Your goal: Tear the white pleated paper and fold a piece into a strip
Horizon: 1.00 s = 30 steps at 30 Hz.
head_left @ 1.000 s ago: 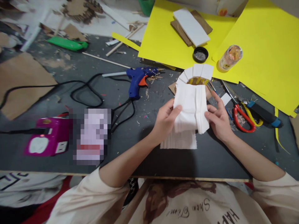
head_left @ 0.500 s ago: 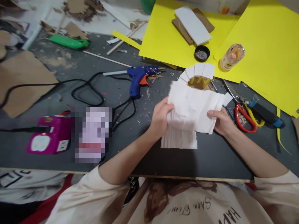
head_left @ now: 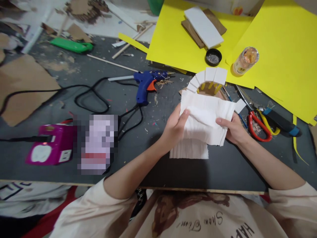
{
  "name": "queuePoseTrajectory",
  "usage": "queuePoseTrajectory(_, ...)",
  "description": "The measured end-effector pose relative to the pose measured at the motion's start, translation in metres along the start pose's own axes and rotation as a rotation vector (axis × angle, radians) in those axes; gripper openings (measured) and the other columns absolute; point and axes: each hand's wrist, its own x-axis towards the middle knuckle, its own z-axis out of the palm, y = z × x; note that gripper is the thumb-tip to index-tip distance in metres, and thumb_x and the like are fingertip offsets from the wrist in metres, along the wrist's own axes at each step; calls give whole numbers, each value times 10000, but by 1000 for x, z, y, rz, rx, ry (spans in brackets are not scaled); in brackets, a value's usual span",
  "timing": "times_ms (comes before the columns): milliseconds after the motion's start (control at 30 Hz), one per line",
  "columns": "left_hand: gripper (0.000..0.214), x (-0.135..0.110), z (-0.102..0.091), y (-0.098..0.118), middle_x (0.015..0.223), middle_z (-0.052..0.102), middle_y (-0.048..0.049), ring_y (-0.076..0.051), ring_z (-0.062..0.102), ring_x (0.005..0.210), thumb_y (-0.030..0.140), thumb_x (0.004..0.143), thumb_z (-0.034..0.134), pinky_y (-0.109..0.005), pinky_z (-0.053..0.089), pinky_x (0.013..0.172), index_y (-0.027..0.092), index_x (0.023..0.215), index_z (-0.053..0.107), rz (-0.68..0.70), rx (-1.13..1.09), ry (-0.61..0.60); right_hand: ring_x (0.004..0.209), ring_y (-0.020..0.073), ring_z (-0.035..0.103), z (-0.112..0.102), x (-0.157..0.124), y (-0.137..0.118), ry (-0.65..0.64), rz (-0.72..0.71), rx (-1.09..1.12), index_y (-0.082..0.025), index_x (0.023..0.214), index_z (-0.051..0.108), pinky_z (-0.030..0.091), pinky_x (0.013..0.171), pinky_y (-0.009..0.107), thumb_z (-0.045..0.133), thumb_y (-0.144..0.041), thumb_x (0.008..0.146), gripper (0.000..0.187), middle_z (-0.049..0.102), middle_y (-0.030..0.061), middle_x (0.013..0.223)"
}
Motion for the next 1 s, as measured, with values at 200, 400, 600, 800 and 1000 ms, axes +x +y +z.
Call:
queuePoseTrajectory(200, 334, -7, 7, 8, 1032, 677, -58, -218, 621, 979, 351, 853, 504, -328, 490, 865, 162, 1120, 567, -231, -228, -60, 823, 186, 684, -6, 0, 11, -74, -25, -128, -211, 919, 689, 560, 823, 373, 824, -393, 606, 386, 745, 23, 912)
queuePoseTrajectory(400, 388, -11, 8, 11, 785, 656, -31, -160, 582, 718, 496, 708, 702, -251, 455, 636, 144, 851, 625, -242, -193, -306, 784, 169, 676, -5, -4, 13, -106, -37, -198, -199, 945, 703, 551, 741, 317, 759, -469, 687, 378, 740, 30, 905)
queuePoseTrajectory(600, 337, -11, 8, 5, 603, 491, 34, -100, 407, 553, 488, 820, 556, -231, 361, 531, 154, 824, 596, -150, -65, -301, 696, 150, 641, 4, -9, 5, -75, -6, -233, -166, 877, 723, 535, 680, 297, 819, -463, 594, 421, 727, 30, 835)
queuePoseTrajectory(800, 319, -15, 12, 9, 904, 662, -50, -185, 573, 901, 452, 851, 520, -279, 453, 844, 164, 919, 637, -116, -137, -339, 695, 151, 636, 2, -8, 8, -103, 39, -214, -166, 870, 724, 523, 651, 276, 796, -501, 615, 427, 721, 30, 826)
queuePoseTrajectory(1000, 345, -18, 16, 6, 1061, 681, -65, -213, 581, 1072, 450, 841, 546, -326, 411, 983, 166, 1010, 645, -215, -320, -357, 728, 154, 655, -1, -7, 7, -172, 71, -171, -176, 906, 726, 533, 683, 275, 791, -485, 634, 417, 733, 29, 857)
